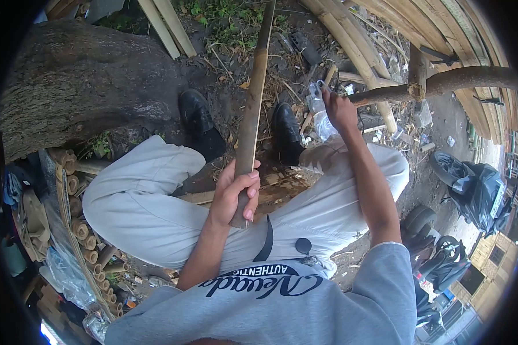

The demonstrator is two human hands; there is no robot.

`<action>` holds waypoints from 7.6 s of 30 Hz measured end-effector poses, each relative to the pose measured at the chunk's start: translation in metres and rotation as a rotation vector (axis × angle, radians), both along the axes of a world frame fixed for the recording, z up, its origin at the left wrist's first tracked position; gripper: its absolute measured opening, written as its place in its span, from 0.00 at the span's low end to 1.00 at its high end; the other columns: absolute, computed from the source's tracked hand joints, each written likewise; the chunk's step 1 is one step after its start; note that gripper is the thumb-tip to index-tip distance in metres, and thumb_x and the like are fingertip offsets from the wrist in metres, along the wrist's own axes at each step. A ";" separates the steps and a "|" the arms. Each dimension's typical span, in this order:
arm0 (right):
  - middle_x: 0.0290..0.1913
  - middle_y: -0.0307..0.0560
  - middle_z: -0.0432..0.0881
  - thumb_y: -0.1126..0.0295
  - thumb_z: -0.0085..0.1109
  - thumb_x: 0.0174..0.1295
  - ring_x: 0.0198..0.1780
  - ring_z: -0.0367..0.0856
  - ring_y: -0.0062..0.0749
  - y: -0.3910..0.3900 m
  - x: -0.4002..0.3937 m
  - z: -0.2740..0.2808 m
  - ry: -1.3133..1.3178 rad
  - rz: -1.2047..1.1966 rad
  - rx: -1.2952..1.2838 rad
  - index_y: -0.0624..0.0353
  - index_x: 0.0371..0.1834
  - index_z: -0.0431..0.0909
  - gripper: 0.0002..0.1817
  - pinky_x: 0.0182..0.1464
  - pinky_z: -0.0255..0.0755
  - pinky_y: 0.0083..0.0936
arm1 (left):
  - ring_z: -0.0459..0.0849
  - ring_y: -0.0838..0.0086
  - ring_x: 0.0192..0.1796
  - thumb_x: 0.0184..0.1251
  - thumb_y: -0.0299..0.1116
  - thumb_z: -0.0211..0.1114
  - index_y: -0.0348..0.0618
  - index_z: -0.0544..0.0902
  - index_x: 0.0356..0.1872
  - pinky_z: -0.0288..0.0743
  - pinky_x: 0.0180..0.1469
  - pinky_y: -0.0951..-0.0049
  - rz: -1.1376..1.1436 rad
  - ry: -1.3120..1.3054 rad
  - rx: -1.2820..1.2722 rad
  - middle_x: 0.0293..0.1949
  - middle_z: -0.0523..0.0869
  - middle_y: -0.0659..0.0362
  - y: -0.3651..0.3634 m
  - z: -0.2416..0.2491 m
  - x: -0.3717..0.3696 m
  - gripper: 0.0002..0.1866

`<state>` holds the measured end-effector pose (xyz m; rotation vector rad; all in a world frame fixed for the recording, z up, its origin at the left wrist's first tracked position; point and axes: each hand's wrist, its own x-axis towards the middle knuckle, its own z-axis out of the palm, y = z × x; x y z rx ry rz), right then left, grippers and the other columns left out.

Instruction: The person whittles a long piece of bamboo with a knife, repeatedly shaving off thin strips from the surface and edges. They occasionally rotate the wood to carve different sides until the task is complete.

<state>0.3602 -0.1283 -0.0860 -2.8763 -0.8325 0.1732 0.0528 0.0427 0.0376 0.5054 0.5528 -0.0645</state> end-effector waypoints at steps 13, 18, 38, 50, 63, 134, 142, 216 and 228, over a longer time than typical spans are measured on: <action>0.17 0.45 0.69 0.56 0.63 0.67 0.18 0.74 0.45 0.047 -0.125 0.094 0.079 0.803 0.374 0.56 0.23 0.67 0.22 0.23 0.67 0.39 | 0.73 0.75 0.11 0.74 0.28 0.59 0.34 0.67 0.59 0.69 0.12 0.74 -0.027 0.021 0.071 0.26 0.75 0.58 -0.001 -0.006 -0.003 0.17; 0.18 0.43 0.70 0.52 0.64 0.66 0.18 0.74 0.44 0.045 -0.112 0.073 0.068 0.813 0.308 0.53 0.24 0.69 0.22 0.23 0.66 0.37 | 0.72 0.74 0.11 0.72 0.27 0.60 0.33 0.66 0.58 0.68 0.11 0.73 -0.050 0.043 0.106 0.26 0.74 0.58 -0.004 -0.010 -0.003 0.18; 0.21 0.62 0.76 0.52 0.47 0.79 0.26 0.80 0.61 0.043 -0.037 0.044 0.226 0.174 0.451 0.64 0.29 0.75 0.27 0.32 0.73 0.49 | 0.73 0.72 0.10 0.71 0.26 0.60 0.31 0.65 0.59 0.69 0.12 0.72 -0.070 0.076 0.068 0.25 0.74 0.57 -0.005 -0.006 0.005 0.20; 0.16 0.44 0.72 0.48 0.63 0.66 0.18 0.74 0.45 0.049 -0.083 0.052 0.127 0.826 0.392 0.54 0.22 0.72 0.24 0.22 0.67 0.39 | 0.73 0.73 0.11 0.70 0.25 0.60 0.33 0.65 0.57 0.69 0.12 0.73 -0.061 0.072 0.064 0.25 0.74 0.58 -0.005 -0.010 0.000 0.19; 0.31 0.71 0.83 0.41 0.37 0.78 0.41 0.83 0.70 0.050 0.017 -0.023 0.151 -0.091 0.202 0.63 0.37 0.83 0.35 0.45 0.76 0.57 | 0.75 0.73 0.12 0.71 0.26 0.61 0.34 0.66 0.55 0.70 0.14 0.73 -0.072 0.074 0.075 0.25 0.75 0.58 -0.004 -0.009 0.003 0.17; 0.16 0.48 0.73 0.52 0.62 0.68 0.18 0.75 0.49 0.039 -0.104 0.067 0.331 0.701 0.441 0.57 0.20 0.74 0.23 0.23 0.67 0.41 | 0.73 0.74 0.11 0.70 0.26 0.60 0.35 0.67 0.55 0.69 0.12 0.73 -0.020 0.029 -0.047 0.25 0.73 0.59 -0.002 -0.013 0.000 0.17; 0.16 0.47 0.75 0.46 0.61 0.69 0.18 0.77 0.49 0.040 -0.092 0.047 0.207 0.723 0.386 0.55 0.20 0.74 0.27 0.23 0.70 0.41 | 0.71 0.74 0.09 0.71 0.25 0.58 0.32 0.66 0.57 0.69 0.10 0.71 -0.070 0.080 0.113 0.24 0.72 0.58 -0.005 -0.019 -0.003 0.18; 0.19 0.50 0.80 0.44 0.56 0.70 0.22 0.80 0.52 0.038 -0.083 0.019 0.197 0.742 0.436 0.56 0.24 0.79 0.27 0.26 0.72 0.44 | 0.73 0.75 0.12 0.71 0.26 0.61 0.36 0.67 0.53 0.69 0.13 0.73 -0.093 0.084 0.208 0.24 0.73 0.59 -0.018 -0.020 0.000 0.16; 0.19 0.58 0.80 0.43 0.49 0.75 0.25 0.83 0.57 0.051 -0.051 -0.026 0.187 0.314 0.405 0.58 0.27 0.79 0.29 0.27 0.75 0.47 | 0.73 0.76 0.12 0.70 0.25 0.61 0.36 0.67 0.54 0.69 0.13 0.72 -0.109 0.107 0.238 0.25 0.73 0.60 -0.018 -0.017 -0.001 0.16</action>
